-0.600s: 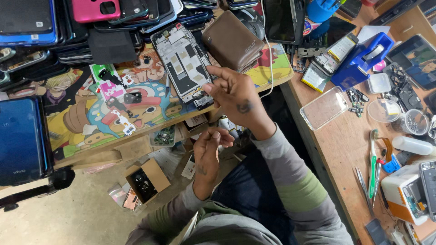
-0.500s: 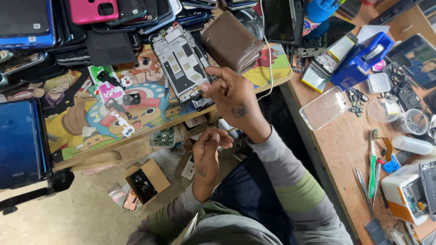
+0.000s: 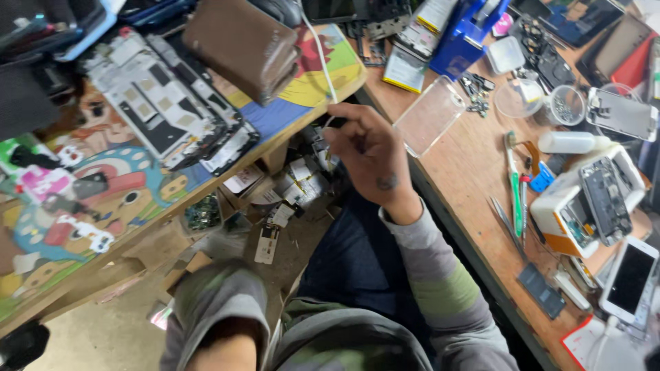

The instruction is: The person disassembles a smartphone by prying open the back cover and removing the battery. They then use a screwdriver to unscrew and remove a small internal component from the phone's chassis.

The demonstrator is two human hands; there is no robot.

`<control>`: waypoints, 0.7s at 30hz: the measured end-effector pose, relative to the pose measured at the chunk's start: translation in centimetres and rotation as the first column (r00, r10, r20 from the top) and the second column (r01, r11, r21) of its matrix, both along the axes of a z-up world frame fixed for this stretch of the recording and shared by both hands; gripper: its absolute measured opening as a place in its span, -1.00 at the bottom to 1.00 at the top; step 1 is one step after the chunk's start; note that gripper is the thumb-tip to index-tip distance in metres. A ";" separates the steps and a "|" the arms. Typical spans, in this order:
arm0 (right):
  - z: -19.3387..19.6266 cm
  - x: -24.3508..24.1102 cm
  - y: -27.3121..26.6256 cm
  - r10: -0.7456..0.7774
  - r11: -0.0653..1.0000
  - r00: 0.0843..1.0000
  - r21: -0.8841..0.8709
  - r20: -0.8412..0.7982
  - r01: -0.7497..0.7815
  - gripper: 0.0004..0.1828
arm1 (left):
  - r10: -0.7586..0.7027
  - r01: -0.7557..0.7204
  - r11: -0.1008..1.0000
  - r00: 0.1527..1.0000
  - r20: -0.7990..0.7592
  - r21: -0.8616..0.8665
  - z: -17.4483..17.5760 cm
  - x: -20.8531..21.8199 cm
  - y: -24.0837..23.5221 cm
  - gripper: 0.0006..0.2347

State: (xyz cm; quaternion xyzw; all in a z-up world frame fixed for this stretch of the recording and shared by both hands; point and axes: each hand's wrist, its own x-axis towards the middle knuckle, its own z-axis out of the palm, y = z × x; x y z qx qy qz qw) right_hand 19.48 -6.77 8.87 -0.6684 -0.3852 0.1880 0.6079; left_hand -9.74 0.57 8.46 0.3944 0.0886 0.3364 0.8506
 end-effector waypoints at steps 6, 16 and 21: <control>-1.2 4.7 -5.4 -0.199 0.978 0.976 0.046 -0.085 0.204 -0.68 | -0.025 0.019 0.994 0.998 0.051 0.104 2.6 3.4 -1.4 -0.83; -1.4 6.2 -11.9 -0.317 0.948 0.947 0.008 -0.055 0.318 -0.71 | -0.185 0.157 0.945 0.980 0.075 0.286 6.8 10.7 -0.9 -0.86; -2.6 5.0 -15.1 -0.414 0.910 0.888 -0.068 -0.201 0.409 -0.70 | -0.290 0.221 0.870 0.952 0.094 0.441 11.9 14.7 -2.4 -0.88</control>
